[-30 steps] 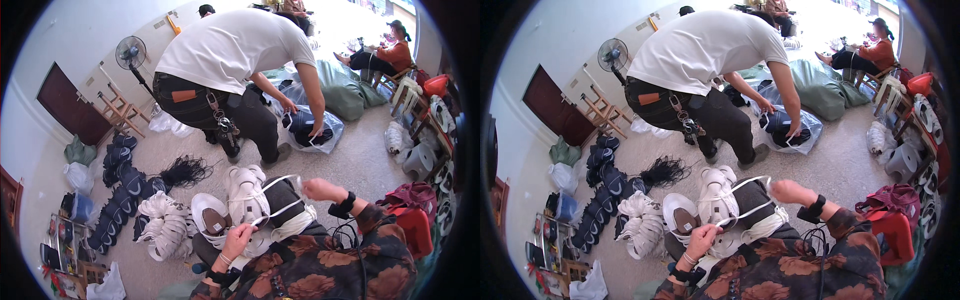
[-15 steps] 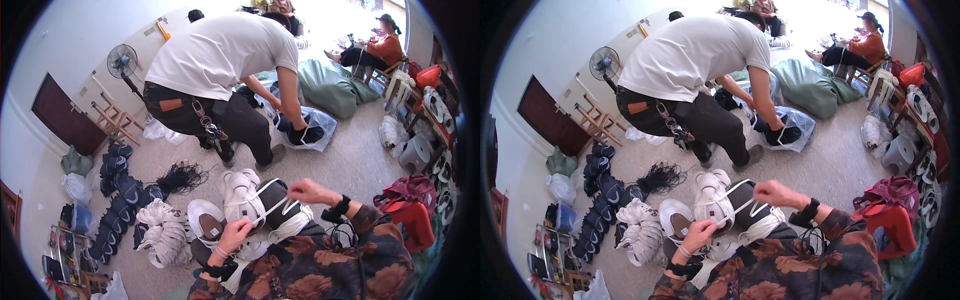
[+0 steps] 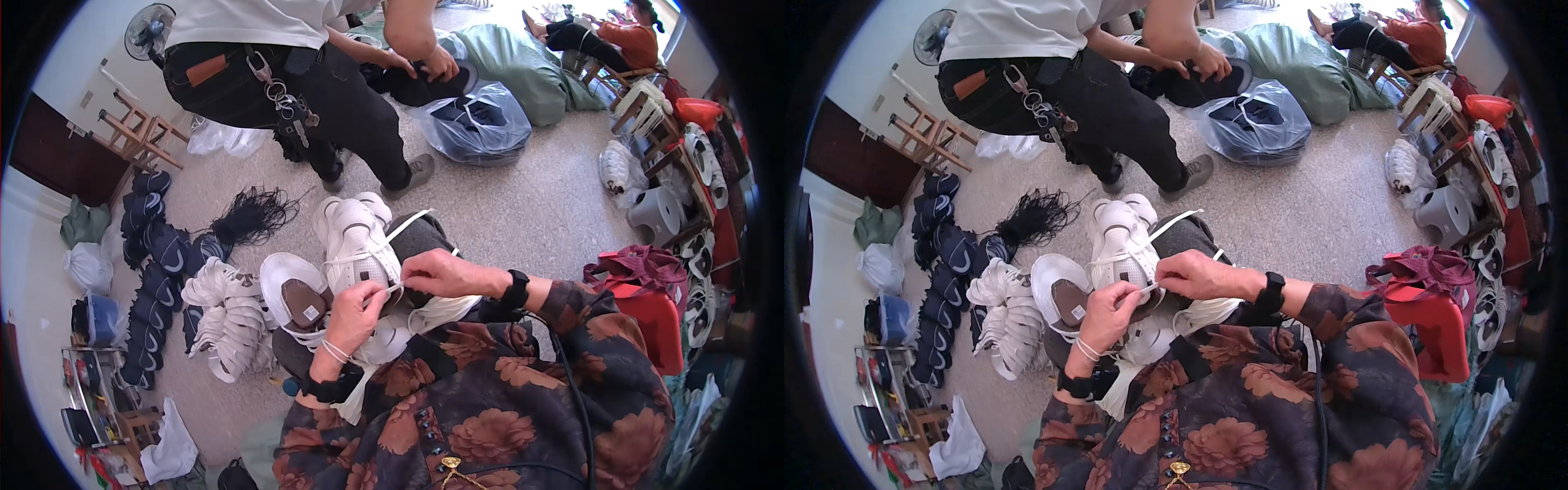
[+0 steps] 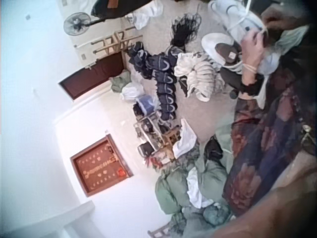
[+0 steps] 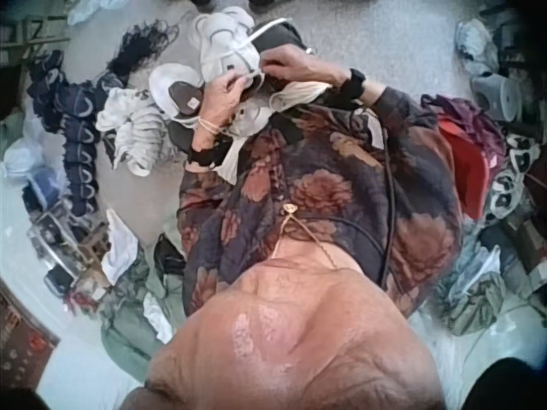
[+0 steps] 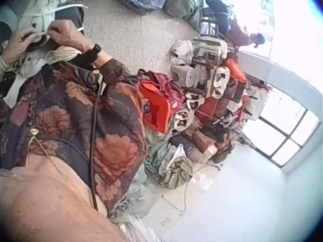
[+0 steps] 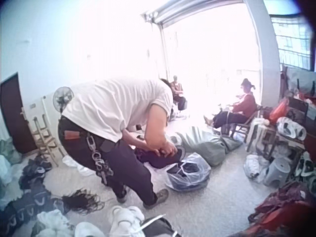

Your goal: The recorder is lacing white shoe uppers and attaching components while sitting in a workshop.

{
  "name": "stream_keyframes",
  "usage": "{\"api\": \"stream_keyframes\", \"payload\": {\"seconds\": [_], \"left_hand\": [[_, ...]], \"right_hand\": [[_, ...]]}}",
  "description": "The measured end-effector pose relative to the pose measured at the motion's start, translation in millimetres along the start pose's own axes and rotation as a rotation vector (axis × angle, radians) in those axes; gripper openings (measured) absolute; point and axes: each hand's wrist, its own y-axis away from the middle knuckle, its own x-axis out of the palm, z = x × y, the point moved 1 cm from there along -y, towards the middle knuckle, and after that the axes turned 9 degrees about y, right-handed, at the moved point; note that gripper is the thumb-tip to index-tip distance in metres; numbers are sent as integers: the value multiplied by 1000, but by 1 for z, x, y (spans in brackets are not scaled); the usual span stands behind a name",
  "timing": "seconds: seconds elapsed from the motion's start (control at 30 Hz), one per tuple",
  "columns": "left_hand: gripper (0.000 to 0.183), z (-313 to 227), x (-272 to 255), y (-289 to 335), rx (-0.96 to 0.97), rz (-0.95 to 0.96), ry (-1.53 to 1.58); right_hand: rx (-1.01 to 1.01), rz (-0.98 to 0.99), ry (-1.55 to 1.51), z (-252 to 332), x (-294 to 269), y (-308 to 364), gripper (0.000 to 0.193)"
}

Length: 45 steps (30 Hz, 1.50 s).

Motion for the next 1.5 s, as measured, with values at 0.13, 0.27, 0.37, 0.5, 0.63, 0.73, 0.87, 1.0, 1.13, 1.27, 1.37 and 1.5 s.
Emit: {"api": "stream_keyframes", "payload": {"seconds": [0.13, 0.27, 0.37, 0.5, 0.63, 0.73, 0.87, 1.0, 1.13, 1.27, 1.37, 1.5], "left_hand": [[13, 19, -16, 9, -56, -80, 44], [12, 7, -16, 2, -26, -94, -55], [12, 3, -11, -11, 50, -115, -62], [10, -4, -18, -21, 85, -123, -89], [9, -2, -23, -28, 109, -74, -160], [9, -10, -22, -30, 122, -72, -142], [10, -9, -21, -34, 74, -75, -155], [17, 22, -24, -41, 350, -220, -506], [15, 30, -25, -39, 300, -86, -602], [14, 19, -25, -28, 292, -26, -568], [20, 13, -33, -24, -3, 184, -222], [30, 48, -45, -37, 153, -114, -292]], "right_hand": [[58, -14, 439, -12, -9, 5, 8], [-95, -154, 308, -8, 12, -12, 18], [-138, -98, 112, -1, 24, -31, 24], [-80, -95, 89, -4, 22, -41, 24], [-46, -399, 28, 4, 14, -41, 21], [130, -59, -248, 8, 16, -41, 19], [144, -91, -205, -3, 13, -40, 16], [130, -254, -55, -26, 22, -43, 11], [209, -283, -138, -29, 23, -45, 12], [211, -262, -79, -24, 25, -49, 15], [201, -277, -26, -23, 28, -55, 15], [199, -273, -9, -23, 33, -61, 13]]}}
